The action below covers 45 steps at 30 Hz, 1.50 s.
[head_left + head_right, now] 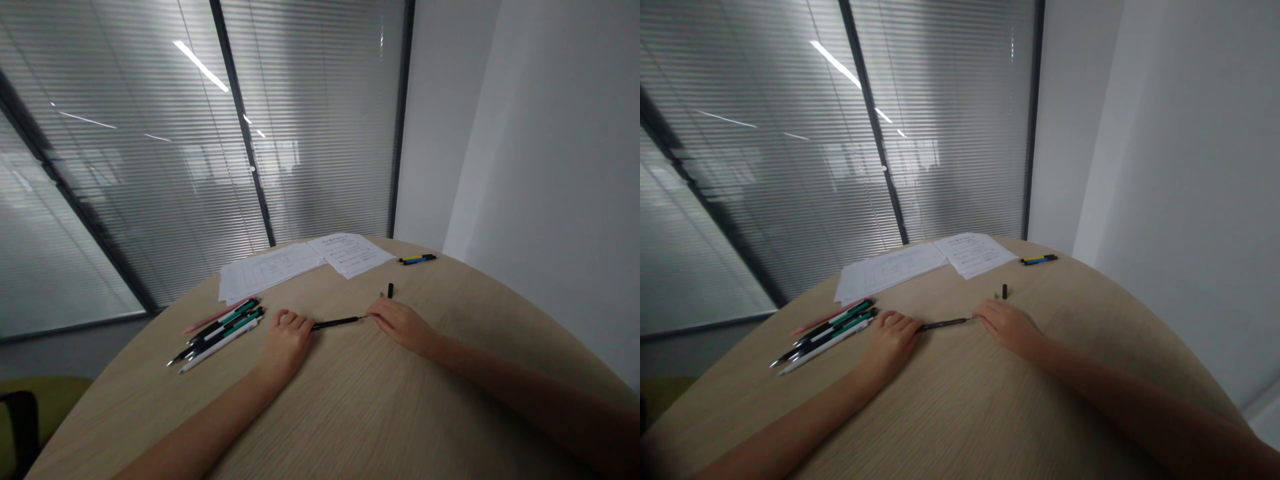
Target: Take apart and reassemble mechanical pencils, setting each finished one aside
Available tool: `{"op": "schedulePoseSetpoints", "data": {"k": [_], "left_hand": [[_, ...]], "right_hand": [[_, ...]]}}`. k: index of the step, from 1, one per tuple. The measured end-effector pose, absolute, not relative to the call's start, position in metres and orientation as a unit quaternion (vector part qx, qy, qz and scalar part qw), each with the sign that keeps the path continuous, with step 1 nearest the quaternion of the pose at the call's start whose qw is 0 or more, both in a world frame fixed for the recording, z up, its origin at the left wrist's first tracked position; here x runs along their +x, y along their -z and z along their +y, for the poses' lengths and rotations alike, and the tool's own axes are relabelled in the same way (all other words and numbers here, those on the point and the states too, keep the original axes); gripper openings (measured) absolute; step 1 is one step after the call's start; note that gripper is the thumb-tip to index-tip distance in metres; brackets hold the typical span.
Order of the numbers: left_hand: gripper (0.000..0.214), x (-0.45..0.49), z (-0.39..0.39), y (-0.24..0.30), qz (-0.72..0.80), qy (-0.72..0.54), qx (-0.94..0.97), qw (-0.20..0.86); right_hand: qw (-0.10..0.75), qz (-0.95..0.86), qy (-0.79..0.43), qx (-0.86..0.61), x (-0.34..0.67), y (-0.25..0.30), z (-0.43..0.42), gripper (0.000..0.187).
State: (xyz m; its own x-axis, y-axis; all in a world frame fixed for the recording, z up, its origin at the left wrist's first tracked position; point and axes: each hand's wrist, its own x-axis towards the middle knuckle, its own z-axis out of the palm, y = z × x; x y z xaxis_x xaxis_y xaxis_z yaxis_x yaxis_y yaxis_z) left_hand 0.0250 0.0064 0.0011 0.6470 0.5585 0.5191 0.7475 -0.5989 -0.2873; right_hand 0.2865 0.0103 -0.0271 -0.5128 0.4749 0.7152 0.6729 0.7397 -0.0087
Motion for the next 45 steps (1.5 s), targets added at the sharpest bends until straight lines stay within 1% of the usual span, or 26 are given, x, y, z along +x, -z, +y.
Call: {"op": "schedulePoseSetpoints", "data": {"k": [13,20,27,35,39,45], "left_hand": [[0.010,0.025,0.006,0.003,-0.338,0.195,-0.892,0.229],[0.014,0.025,0.005,0.004,-0.302,0.210,-0.901,0.231],[0.016,0.025,0.006,0.004,-0.283,0.221,-0.902,0.239],[0.015,0.024,0.006,0.005,-0.286,0.231,-0.903,0.223],[0.017,0.023,0.005,0.003,-0.299,0.227,-0.905,0.198],[0.017,0.021,0.010,0.005,-0.333,0.224,-0.900,0.171]], "right_hand": [[0.389,-0.864,0.166,-0.273,0.287,0.028,0.009,0.023],[0.386,-0.850,0.191,-0.302,0.287,0.029,0.010,0.014],[0.399,-0.864,0.189,-0.242,0.285,0.024,0.006,0.017],[0.417,-0.863,0.165,-0.234,0.284,0.023,0.003,0.017],[0.426,-0.850,0.149,-0.273,0.285,0.023,0.003,0.020],[0.487,-0.735,0.093,-0.462,0.299,0.029,0.030,0.033]]}}
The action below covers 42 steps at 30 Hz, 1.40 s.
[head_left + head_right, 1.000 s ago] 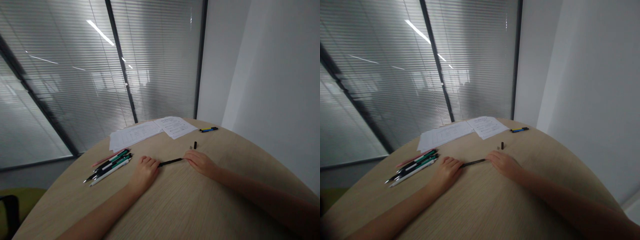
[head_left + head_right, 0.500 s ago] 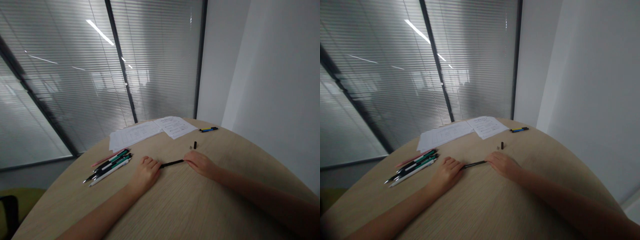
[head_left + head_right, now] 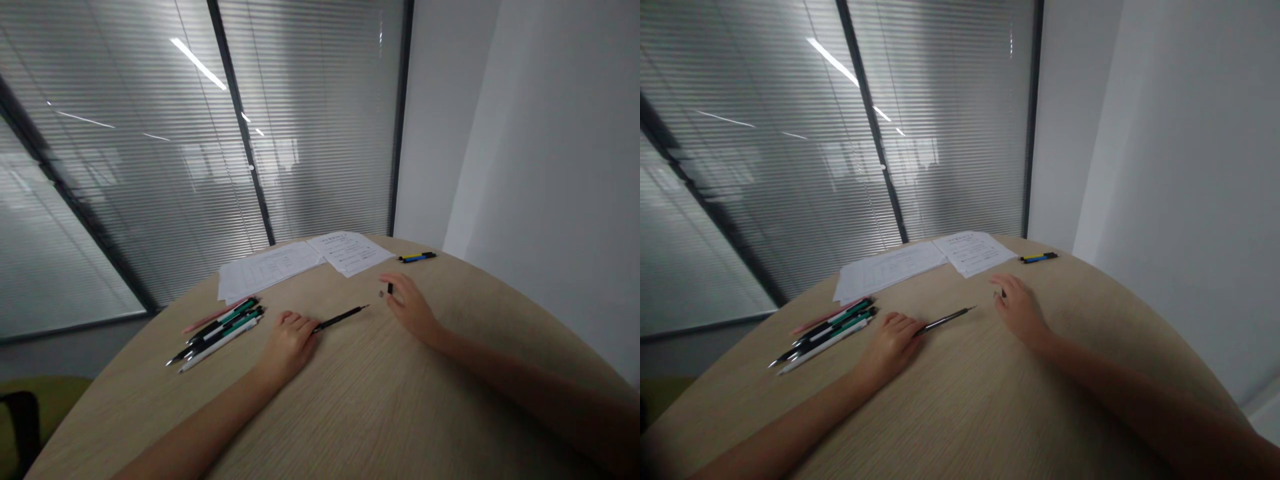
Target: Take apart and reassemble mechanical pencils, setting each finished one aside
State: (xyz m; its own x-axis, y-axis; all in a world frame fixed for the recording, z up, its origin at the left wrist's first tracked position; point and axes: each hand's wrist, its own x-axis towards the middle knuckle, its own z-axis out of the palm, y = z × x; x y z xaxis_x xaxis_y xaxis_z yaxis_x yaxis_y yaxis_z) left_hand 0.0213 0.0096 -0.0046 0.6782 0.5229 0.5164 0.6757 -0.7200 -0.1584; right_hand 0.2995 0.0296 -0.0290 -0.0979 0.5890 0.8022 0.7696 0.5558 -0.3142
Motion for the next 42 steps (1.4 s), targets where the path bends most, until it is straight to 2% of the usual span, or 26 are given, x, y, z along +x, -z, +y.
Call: {"op": "schedulePoseSetpoints", "data": {"k": [4,7,13,17,21,26,42], "left_hand": [[0.018,0.020,0.011,0.006,-0.346,0.217,-0.898,0.163],[0.020,0.020,0.010,0.006,-0.350,0.219,-0.896,0.162],[0.018,0.021,0.009,0.004,-0.350,0.220,-0.897,0.158],[0.016,0.021,0.010,0.004,-0.351,0.218,-0.896,0.163],[0.016,0.021,0.010,0.003,-0.361,0.211,-0.893,0.167],[0.016,0.020,0.010,0.003,-0.361,0.211,-0.891,0.177],[0.017,0.022,0.009,0.002,-0.371,0.215,-0.880,0.205]], "right_hand": [[0.469,-0.685,0.075,-0.553,0.315,0.043,0.053,0.039],[0.453,-0.688,0.033,-0.566,0.324,0.051,0.063,0.033],[0.506,-0.624,-0.098,-0.587,0.324,0.047,0.061,0.021],[0.540,-0.604,-0.140,-0.569,0.313,0.034,0.049,0.016],[0.515,-0.652,-0.182,-0.526,0.301,0.025,0.031,0.014],[0.473,-0.707,-0.176,-0.496,0.294,0.023,0.019,0.010],[0.479,-0.722,-0.165,-0.471,0.295,0.024,0.020,0.007]]}}
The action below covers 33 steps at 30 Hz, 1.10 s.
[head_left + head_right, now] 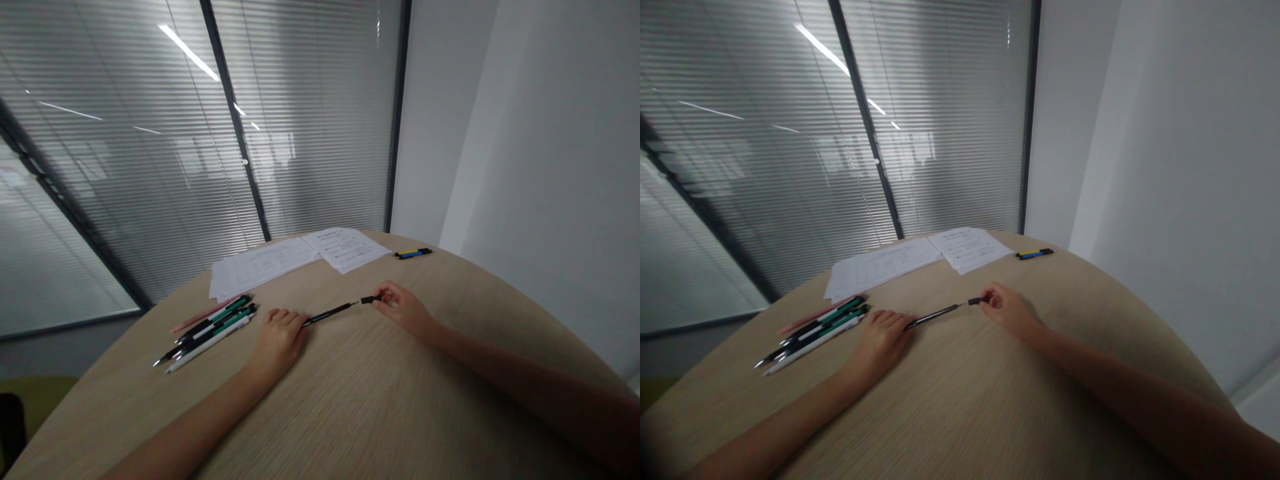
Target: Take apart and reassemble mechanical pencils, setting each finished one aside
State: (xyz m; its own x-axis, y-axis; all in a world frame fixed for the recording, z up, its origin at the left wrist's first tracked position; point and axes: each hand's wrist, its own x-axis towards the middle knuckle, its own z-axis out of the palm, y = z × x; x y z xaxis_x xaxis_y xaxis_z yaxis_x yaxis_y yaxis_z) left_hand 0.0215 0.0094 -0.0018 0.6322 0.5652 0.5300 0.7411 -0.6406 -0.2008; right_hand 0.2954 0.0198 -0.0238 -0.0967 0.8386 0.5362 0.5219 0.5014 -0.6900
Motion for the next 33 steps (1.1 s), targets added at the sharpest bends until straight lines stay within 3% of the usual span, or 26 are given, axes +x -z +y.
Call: {"op": "schedulePoseSetpoints", "data": {"k": [7,15,33], "left_hand": [[0.016,0.0199,0.0102,0.0038,-0.341,0.214,-0.897,0.181],[0.018,0.0203,0.0099,0.0028,-0.325,0.218,-0.899,0.196],[0.018,0.0209,0.0106,0.0040,-0.322,0.209,-0.902,0.199]], "right_hand": [[0.431,-0.775,-0.133,-0.442,0.2918,0.0209,0.0150,0.009],[0.432,-0.805,-0.079,-0.399,0.2924,0.0232,0.0124,0.010],[0.433,-0.788,-0.121,-0.421,0.2912,0.0190,0.0097,0.011]]}}
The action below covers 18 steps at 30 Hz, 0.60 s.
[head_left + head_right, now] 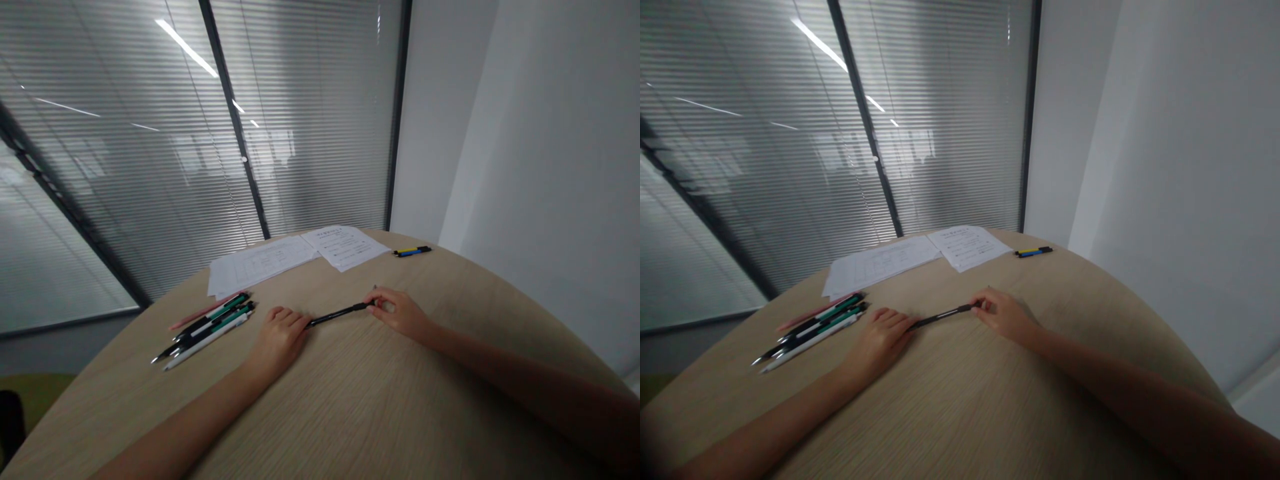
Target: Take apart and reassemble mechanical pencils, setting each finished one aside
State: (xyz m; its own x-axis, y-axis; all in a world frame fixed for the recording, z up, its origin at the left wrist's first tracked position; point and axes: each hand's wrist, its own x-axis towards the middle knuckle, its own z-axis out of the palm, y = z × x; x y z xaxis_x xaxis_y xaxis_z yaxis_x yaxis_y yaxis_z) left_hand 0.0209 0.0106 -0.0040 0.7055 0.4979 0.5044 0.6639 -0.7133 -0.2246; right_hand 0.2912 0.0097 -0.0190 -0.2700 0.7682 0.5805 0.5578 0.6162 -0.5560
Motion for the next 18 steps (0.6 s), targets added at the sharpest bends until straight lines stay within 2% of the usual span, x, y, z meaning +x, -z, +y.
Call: {"op": "schedulePoseSetpoints", "data": {"k": [7,13,18], "left_hand": [[0.018,0.0206,0.0102,0.0039,-0.292,0.228,-0.908,0.197],[0.020,0.0211,0.0088,0.0048,-0.230,0.287,-0.907,0.206],[0.018,0.0239,0.0041,0.0007,-0.188,0.276,-0.921,0.198]], "right_hand": [[0.400,-0.812,-0.101,-0.413,0.2911,0.0213,0.0115,0.015],[0.337,-0.897,0.014,-0.287,0.2869,0.0252,0.0064,0.017],[0.335,-0.904,0.058,-0.261,0.2851,0.0222,0.0023,0.017]]}}
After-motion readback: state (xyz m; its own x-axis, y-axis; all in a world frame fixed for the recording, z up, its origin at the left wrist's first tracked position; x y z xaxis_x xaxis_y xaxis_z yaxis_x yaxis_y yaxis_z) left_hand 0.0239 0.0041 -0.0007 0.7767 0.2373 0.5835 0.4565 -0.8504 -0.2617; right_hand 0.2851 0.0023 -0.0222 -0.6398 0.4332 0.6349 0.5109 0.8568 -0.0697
